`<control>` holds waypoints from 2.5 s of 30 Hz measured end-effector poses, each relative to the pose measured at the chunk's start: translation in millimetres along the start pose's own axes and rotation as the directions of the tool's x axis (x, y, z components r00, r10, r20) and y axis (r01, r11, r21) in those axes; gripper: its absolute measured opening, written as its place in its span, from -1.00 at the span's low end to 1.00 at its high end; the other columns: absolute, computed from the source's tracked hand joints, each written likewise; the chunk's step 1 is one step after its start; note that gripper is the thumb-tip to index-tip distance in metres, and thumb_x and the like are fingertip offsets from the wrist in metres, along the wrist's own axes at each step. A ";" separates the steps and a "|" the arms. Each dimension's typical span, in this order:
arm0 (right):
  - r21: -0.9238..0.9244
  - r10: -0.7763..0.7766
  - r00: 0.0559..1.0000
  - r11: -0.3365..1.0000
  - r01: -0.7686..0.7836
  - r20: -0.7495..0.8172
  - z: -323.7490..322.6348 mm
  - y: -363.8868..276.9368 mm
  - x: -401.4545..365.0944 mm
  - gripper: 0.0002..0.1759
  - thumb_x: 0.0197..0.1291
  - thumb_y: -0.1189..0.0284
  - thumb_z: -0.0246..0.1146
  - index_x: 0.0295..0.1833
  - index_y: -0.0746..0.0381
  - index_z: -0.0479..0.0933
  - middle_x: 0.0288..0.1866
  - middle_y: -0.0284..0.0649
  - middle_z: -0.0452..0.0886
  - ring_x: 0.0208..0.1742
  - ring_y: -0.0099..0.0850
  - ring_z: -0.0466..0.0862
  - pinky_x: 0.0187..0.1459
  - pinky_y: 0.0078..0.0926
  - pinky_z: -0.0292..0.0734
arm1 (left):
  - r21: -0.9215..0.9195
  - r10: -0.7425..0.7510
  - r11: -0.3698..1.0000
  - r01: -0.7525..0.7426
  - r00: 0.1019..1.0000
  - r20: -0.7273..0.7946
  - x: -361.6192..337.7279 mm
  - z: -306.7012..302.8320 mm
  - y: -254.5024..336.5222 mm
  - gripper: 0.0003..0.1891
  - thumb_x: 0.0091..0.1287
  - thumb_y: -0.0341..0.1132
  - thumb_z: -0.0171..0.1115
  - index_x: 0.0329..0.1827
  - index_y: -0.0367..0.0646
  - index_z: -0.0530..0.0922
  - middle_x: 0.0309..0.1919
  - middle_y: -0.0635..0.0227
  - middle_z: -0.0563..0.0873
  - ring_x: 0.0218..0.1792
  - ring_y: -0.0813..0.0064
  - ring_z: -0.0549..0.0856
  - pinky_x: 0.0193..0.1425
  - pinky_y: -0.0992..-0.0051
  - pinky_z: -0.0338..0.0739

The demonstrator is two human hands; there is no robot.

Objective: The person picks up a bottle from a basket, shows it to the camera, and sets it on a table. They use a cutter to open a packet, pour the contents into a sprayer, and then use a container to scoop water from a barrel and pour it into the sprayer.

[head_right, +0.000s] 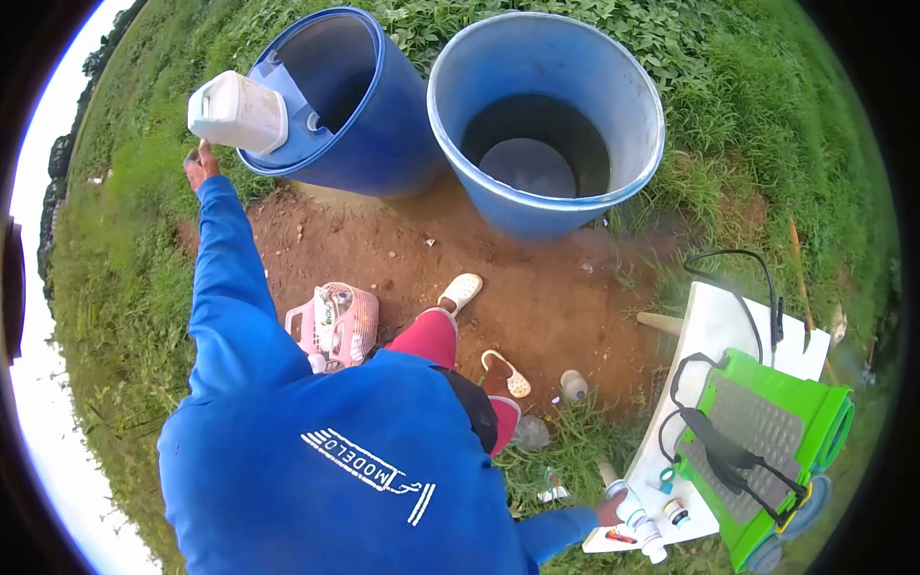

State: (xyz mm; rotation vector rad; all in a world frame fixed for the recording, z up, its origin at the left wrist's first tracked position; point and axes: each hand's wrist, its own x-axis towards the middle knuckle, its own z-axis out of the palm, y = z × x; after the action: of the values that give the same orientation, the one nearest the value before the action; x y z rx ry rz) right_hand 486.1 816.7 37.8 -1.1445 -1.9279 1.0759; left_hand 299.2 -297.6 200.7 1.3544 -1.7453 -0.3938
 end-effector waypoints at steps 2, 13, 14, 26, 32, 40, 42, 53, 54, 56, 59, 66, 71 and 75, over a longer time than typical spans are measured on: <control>-0.009 0.195 0.980 0.981 -0.196 -0.029 38.9 -73.8 -71.1 -0.17 -0.02 0.44 0.57 0.38 0.28 0.37 0.20 -0.12 0.62 0.07 -0.18 0.67 -0.12 -0.18 0.70 | 0.047 0.035 0.998 -0.035 0.999 0.010 47.4 14.1 4.8 -0.16 0.13 0.30 0.30 0.24 -0.28 0.53 0.05 -0.05 0.69 0.14 0.04 0.63 0.28 0.20 0.45; 0.223 0.262 0.895 0.908 -0.356 0.361 153.9 -114.1 -194.4 -0.39 0.12 0.54 0.47 0.28 0.28 0.42 0.11 -0.14 0.64 0.03 -0.28 0.69 -0.05 -0.25 0.70 | -0.467 -0.033 0.883 0.053 0.998 0.051 74.4 74.7 26.9 -0.46 0.02 -0.12 0.47 -0.01 -0.36 0.67 -0.22 0.14 0.78 -0.28 0.32 0.76 -0.16 0.33 0.65; 0.205 0.251 0.890 0.916 -0.345 0.380 158.7 -116.5 -196.6 -0.37 0.11 0.55 0.47 0.30 0.29 0.40 0.12 -0.12 0.63 0.04 -0.28 0.69 -0.01 -0.25 0.70 | -0.522 -0.037 0.851 0.057 0.998 0.050 82.8 84.2 23.8 -0.51 0.02 -0.17 0.45 -0.05 -0.37 0.68 -0.24 0.15 0.78 -0.31 0.34 0.75 -0.19 0.33 0.65; 0.129 0.021 0.777 0.983 -0.131 0.630 221.5 -157.9 -167.8 -0.32 -0.02 0.46 0.55 0.23 0.38 0.48 0.11 -0.12 0.65 0.09 -0.34 0.66 0.18 -0.32 0.53 | -0.725 0.595 0.658 -0.203 0.731 0.334 -108.7 99.7 299.1 -0.67 0.12 -0.33 0.35 -0.09 -0.35 0.68 -0.29 0.33 0.74 -0.30 0.54 0.65 -0.10 0.52 0.52; 0.143 -0.045 0.683 0.986 -0.088 0.729 251.4 -196.0 -146.5 -0.28 -0.06 0.37 0.57 0.23 0.32 0.45 0.15 -0.11 0.61 0.17 -0.31 0.61 0.22 -0.30 0.50 | -0.800 0.749 0.590 0.107 0.297 0.592 -275.7 219.3 345.7 -0.65 0.04 -0.24 0.31 -0.21 -0.34 0.63 -0.37 0.36 0.71 -0.34 0.56 0.62 -0.17 0.50 0.49; 0.171 -0.072 0.730 0.983 -0.062 0.680 281.8 -206.9 -164.4 -0.25 -0.05 0.27 0.54 0.24 0.31 0.40 0.11 -0.10 0.58 0.14 -0.26 0.58 0.22 -0.24 0.45 | -0.620 0.613 0.537 -0.572 -0.240 0.753 -511.8 368.5 251.7 -0.37 -0.12 -0.01 0.36 -0.02 -0.29 0.63 -0.15 -0.06 0.71 -0.05 -0.06 0.67 0.13 0.12 0.53; 0.158 -0.039 0.751 0.984 -0.087 0.659 287.0 -203.5 -174.1 -0.26 -0.05 0.30 0.52 0.23 0.31 0.39 0.13 -0.06 0.57 0.16 -0.22 0.57 0.23 -0.21 0.45 | -0.672 0.455 0.353 -0.651 -0.508 0.731 -544.3 375.3 228.1 -0.45 -0.10 0.00 0.35 -0.10 -0.20 0.64 -0.12 0.04 0.71 0.05 0.07 0.62 0.18 0.11 0.49; 0.051 0.116 0.729 0.978 -0.202 0.674 303.6 -181.4 -200.2 -0.20 -0.05 0.30 0.55 0.26 0.29 0.30 0.19 -0.03 0.53 0.21 -0.21 0.55 0.29 -0.18 0.42 | -0.658 0.229 0.131 -0.741 -0.623 0.747 -611.1 427.5 102.6 -0.42 -0.06 -0.03 0.35 0.03 -0.14 0.59 0.04 0.17 0.65 0.22 0.20 0.47 0.28 0.15 0.26; 0.047 0.119 0.731 0.978 -0.203 0.672 308.1 -181.2 -199.7 -0.20 -0.05 0.30 0.55 0.26 0.29 0.30 0.19 -0.03 0.53 0.21 -0.21 0.55 0.29 -0.18 0.42 | -0.662 0.228 0.132 -0.738 -0.627 0.745 -614.4 429.4 100.9 -0.42 -0.06 -0.03 0.35 0.03 -0.14 0.59 0.04 0.17 0.65 0.22 0.20 0.47 0.28 0.15 0.26; 0.042 0.068 0.721 0.990 -0.134 0.689 315.0 -184.9 -199.0 -0.23 0.01 0.31 0.50 0.28 0.32 0.31 0.18 -0.02 0.53 0.21 -0.18 0.55 0.28 -0.17 0.42 | -0.635 0.234 0.107 -0.765 -0.602 0.764 -620.9 432.4 97.8 -0.41 -0.04 0.00 0.37 0.04 -0.14 0.60 0.05 0.19 0.67 0.21 0.24 0.48 0.28 0.14 0.26; 0.042 0.140 0.717 0.972 -0.229 0.683 325.8 -196.6 -201.3 -0.20 0.00 0.29 0.50 0.30 0.31 0.28 0.18 0.00 0.53 0.23 -0.16 0.54 0.29 -0.14 0.41 | -0.669 0.246 0.128 -0.733 -0.630 0.737 -630.1 437.3 97.0 -0.44 -0.02 0.01 0.36 0.00 -0.14 0.60 0.04 0.18 0.67 0.20 0.24 0.49 0.25 0.10 0.27; 0.032 0.126 0.700 0.977 -0.209 0.703 344.3 -199.8 -204.3 -0.19 -0.01 0.27 0.51 0.30 0.30 0.27 0.17 0.02 0.53 0.24 -0.13 0.54 0.30 -0.11 0.40 | -0.706 0.368 0.217 -0.674 -0.614 0.699 -665.2 450.3 100.5 -0.46 -0.07 0.03 0.37 -0.11 -0.16 0.59 -0.08 0.13 0.68 0.12 0.19 0.52 0.17 0.11 0.28; 0.034 0.111 0.671 0.979 -0.199 0.733 352.7 -200.6 -208.3 -0.10 -0.01 0.16 0.57 0.30 0.28 0.22 0.15 0.00 0.52 0.20 -0.17 0.55 0.26 -0.12 0.44 | -0.705 0.458 0.260 -0.660 -0.559 0.691 -677.5 462.8 105.6 -0.47 -0.07 0.03 0.38 -0.12 -0.16 0.59 -0.10 0.13 0.68 0.11 0.19 0.53 0.15 0.13 0.29; 0.039 0.137 0.656 0.968 -0.246 0.742 356.8 -205.5 -212.1 -0.12 -0.02 0.18 0.57 0.29 0.27 0.23 0.15 -0.01 0.51 0.21 -0.17 0.55 0.27 -0.12 0.43 | -0.702 0.427 0.270 -0.659 -0.571 0.701 -686.5 469.0 113.5 -0.45 -0.02 0.06 0.37 -0.06 -0.16 0.62 -0.05 0.14 0.70 0.13 0.20 0.54 0.18 0.15 0.32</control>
State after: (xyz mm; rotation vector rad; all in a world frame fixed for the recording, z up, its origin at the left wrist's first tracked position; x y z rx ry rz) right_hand 200.6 452.1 31.3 -0.9099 -2.2894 2.0016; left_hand -115.5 243.1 -289.0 -0.8665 -3.4471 -0.3892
